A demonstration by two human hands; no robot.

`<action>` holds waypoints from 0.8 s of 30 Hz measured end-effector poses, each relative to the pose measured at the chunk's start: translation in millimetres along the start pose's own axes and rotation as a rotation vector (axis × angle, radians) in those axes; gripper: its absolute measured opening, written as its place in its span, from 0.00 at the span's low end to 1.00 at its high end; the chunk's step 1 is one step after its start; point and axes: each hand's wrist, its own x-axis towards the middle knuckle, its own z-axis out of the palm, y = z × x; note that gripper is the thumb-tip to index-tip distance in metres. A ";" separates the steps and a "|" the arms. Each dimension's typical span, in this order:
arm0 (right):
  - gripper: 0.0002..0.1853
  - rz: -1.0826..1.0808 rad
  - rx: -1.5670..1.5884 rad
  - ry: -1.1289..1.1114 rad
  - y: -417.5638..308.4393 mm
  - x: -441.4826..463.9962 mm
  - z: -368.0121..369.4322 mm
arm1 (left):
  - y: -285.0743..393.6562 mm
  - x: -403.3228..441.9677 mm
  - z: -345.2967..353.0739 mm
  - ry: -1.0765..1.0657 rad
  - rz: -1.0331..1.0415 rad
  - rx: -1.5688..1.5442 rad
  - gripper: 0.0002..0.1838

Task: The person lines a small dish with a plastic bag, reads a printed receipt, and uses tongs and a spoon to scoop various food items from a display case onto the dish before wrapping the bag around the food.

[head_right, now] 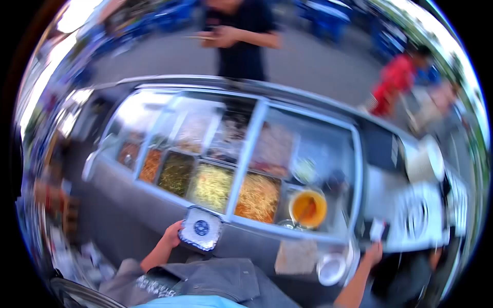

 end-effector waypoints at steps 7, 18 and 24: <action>0.17 -0.260 -0.749 0.347 -42.0 -34.1 33.1 | 7.6 2.2 -4.9 -0.142 -0.075 0.120 0.30; 0.24 -0.669 -1.220 0.347 -77.0 -71.2 39.5 | 6.4 6.8 -3.4 -0.206 -0.086 0.142 0.28; 0.37 -0.691 -1.501 0.309 -98.9 -56.5 81.8 | 9.6 8.2 -1.0 -0.171 -0.106 0.184 0.29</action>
